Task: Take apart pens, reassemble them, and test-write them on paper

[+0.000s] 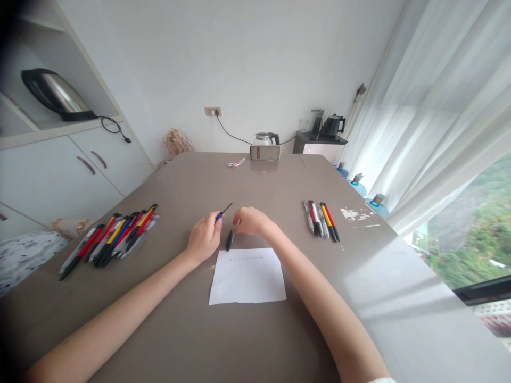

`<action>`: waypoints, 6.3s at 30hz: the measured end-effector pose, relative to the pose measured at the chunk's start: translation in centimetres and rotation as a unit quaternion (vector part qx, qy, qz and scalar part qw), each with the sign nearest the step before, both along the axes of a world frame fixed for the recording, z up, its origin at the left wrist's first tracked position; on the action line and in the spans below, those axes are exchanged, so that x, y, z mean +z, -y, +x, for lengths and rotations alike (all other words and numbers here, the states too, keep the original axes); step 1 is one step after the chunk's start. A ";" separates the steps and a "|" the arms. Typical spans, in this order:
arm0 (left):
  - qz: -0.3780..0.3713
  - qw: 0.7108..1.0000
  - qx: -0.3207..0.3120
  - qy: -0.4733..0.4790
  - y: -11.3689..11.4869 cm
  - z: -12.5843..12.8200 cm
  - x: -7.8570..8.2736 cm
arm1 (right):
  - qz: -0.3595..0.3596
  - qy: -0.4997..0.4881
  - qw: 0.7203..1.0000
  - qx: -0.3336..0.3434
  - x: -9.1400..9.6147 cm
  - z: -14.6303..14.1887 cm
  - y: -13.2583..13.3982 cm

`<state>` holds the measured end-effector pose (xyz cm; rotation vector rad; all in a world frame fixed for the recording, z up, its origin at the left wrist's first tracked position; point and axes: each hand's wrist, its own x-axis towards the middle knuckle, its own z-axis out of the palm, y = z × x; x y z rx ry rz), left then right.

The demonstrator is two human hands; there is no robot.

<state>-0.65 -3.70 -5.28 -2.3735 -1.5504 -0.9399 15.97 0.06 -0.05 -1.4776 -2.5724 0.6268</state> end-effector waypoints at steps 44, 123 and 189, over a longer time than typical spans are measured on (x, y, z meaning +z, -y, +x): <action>-0.016 0.996 0.061 -0.060 0.5 0.3 0.7 | -0.062 -0.324 0.941 -0.072 5.3 4.3 0.8; -0.028 0.997 0.067 -0.032 0.3 0.2 0.6 | -0.143 -0.248 0.954 -0.095 1.6 0.9 0.3; -0.030 0.997 0.059 -0.043 0.5 0.4 0.6 | -0.043 -0.399 0.905 -0.141 2.7 1.1 0.3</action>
